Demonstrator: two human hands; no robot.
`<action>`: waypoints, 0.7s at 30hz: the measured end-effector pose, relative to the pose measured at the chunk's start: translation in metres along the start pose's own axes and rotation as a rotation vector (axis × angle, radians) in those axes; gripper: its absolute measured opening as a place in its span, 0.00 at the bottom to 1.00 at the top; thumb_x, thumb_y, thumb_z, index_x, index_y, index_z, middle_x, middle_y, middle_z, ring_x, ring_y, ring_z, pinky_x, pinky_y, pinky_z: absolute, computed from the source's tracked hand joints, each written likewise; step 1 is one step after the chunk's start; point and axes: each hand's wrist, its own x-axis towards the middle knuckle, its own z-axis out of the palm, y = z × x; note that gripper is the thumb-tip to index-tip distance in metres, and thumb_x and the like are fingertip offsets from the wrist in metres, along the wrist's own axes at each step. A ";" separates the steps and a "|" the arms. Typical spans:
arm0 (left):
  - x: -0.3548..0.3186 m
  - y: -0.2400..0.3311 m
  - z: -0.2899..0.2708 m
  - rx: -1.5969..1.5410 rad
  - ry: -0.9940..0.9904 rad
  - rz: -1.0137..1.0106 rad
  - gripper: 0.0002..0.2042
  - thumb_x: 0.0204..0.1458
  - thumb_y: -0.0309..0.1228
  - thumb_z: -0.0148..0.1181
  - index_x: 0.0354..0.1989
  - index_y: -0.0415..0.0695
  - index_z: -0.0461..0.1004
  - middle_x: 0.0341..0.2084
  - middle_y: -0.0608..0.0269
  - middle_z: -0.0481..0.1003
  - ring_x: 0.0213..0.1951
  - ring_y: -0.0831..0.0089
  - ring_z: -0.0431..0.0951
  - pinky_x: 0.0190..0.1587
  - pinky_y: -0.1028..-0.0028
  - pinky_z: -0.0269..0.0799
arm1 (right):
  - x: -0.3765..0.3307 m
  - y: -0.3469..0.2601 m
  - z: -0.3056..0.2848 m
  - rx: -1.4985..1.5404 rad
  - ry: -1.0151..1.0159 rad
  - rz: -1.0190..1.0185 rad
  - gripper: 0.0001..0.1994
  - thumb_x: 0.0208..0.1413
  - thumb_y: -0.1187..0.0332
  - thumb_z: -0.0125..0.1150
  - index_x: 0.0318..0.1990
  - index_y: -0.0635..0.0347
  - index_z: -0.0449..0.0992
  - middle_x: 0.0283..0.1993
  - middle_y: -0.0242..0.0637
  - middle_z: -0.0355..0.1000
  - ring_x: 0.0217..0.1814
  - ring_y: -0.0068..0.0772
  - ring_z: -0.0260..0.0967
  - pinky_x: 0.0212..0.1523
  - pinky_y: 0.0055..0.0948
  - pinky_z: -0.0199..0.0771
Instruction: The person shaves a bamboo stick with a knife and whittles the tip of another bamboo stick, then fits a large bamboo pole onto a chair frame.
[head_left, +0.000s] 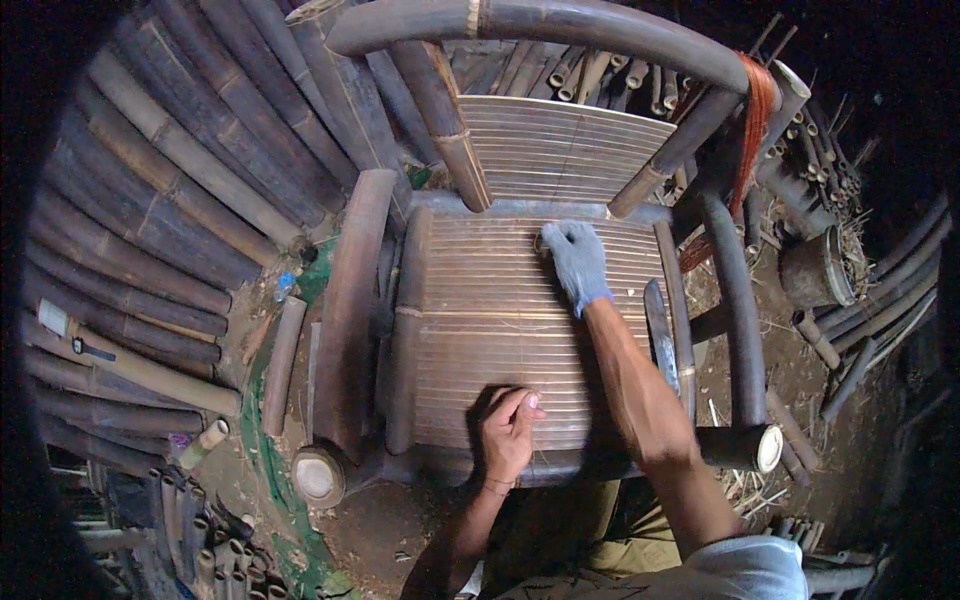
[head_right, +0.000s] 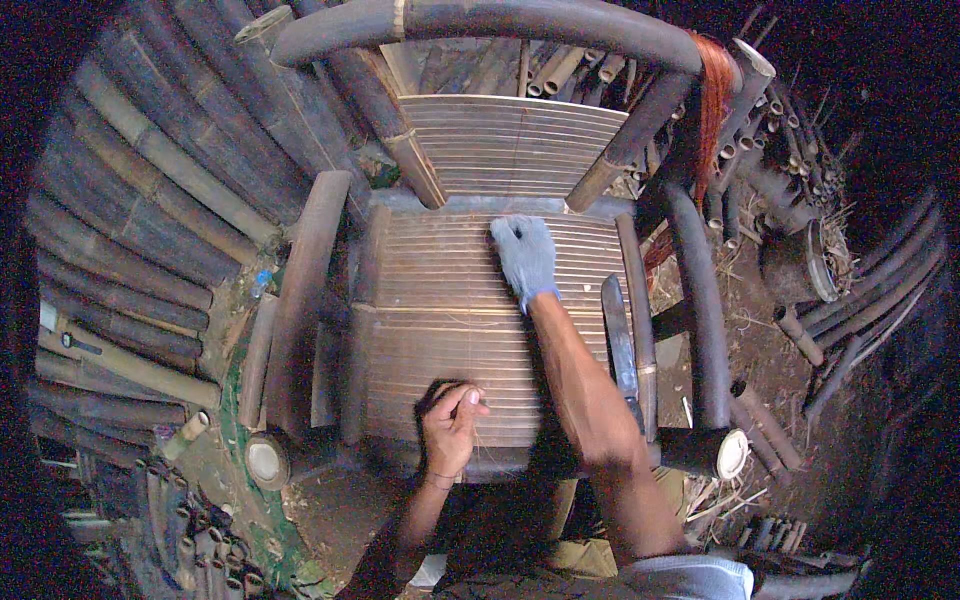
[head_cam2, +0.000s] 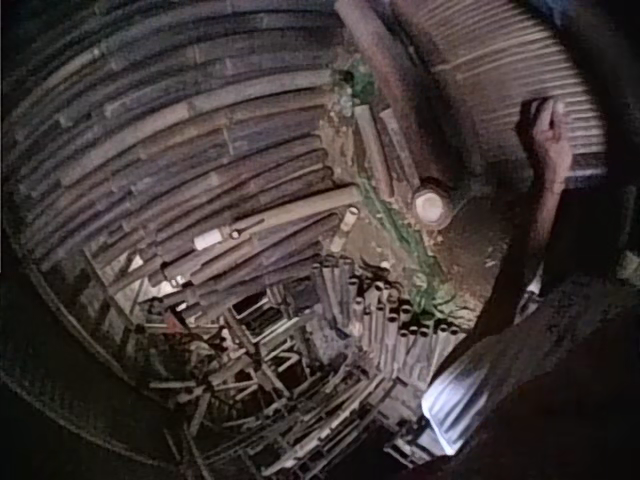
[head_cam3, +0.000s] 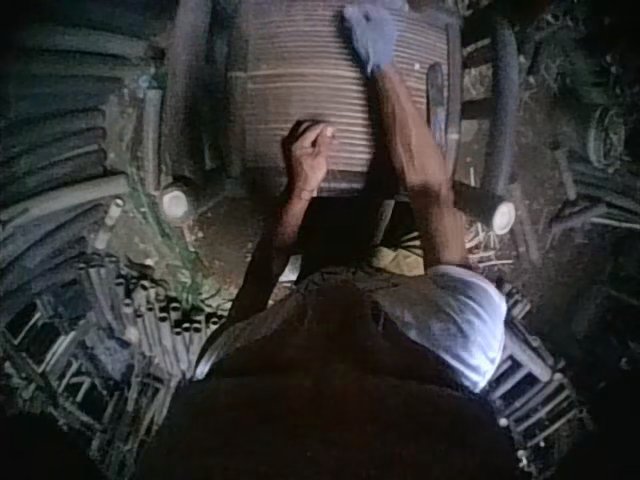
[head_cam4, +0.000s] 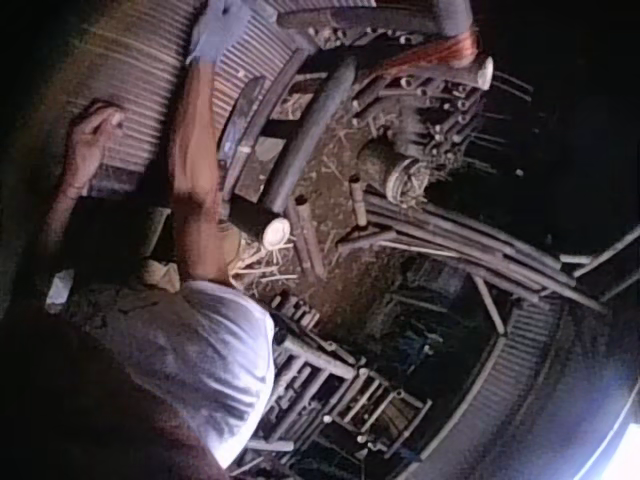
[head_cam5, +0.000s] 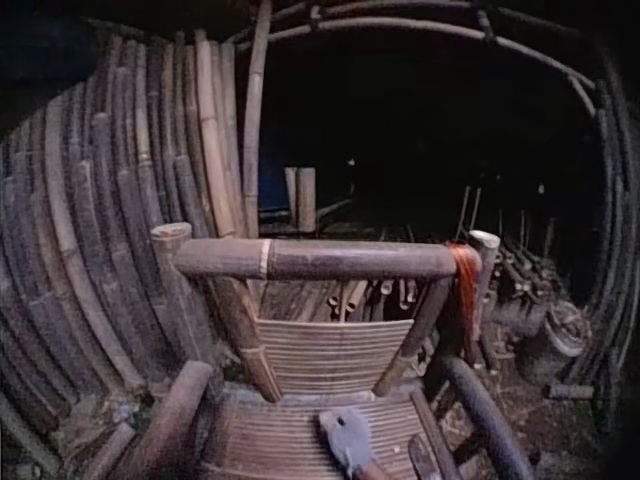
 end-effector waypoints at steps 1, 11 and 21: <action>0.002 0.003 -0.001 -0.040 0.016 -0.055 0.11 0.64 0.31 0.56 0.41 0.35 0.77 0.35 0.62 0.77 0.33 0.75 0.80 0.39 0.77 0.75 | -0.017 -0.003 -0.010 0.143 -0.007 0.024 0.17 0.59 0.55 0.60 0.35 0.63 0.78 0.39 0.43 0.75 0.42 0.40 0.71 0.45 0.37 0.70; 0.096 0.086 0.015 -0.504 -0.157 0.243 0.12 0.66 0.34 0.52 0.43 0.36 0.76 0.43 0.54 0.79 0.32 0.78 0.76 0.33 0.78 0.74 | -0.110 -0.061 -0.110 0.456 -0.095 -0.112 0.03 0.56 0.74 0.62 0.32 0.63 0.76 0.38 0.33 0.71 0.43 0.28 0.68 0.44 0.28 0.70; 0.119 0.103 0.020 -0.351 -0.295 0.112 0.15 0.64 0.40 0.55 0.41 0.39 0.79 0.30 0.64 0.79 0.27 0.83 0.74 0.29 0.82 0.72 | -0.088 -0.074 -0.148 0.796 -0.309 -0.117 0.05 0.55 0.72 0.58 0.33 0.64 0.78 0.48 0.40 0.72 0.48 0.31 0.69 0.47 0.27 0.70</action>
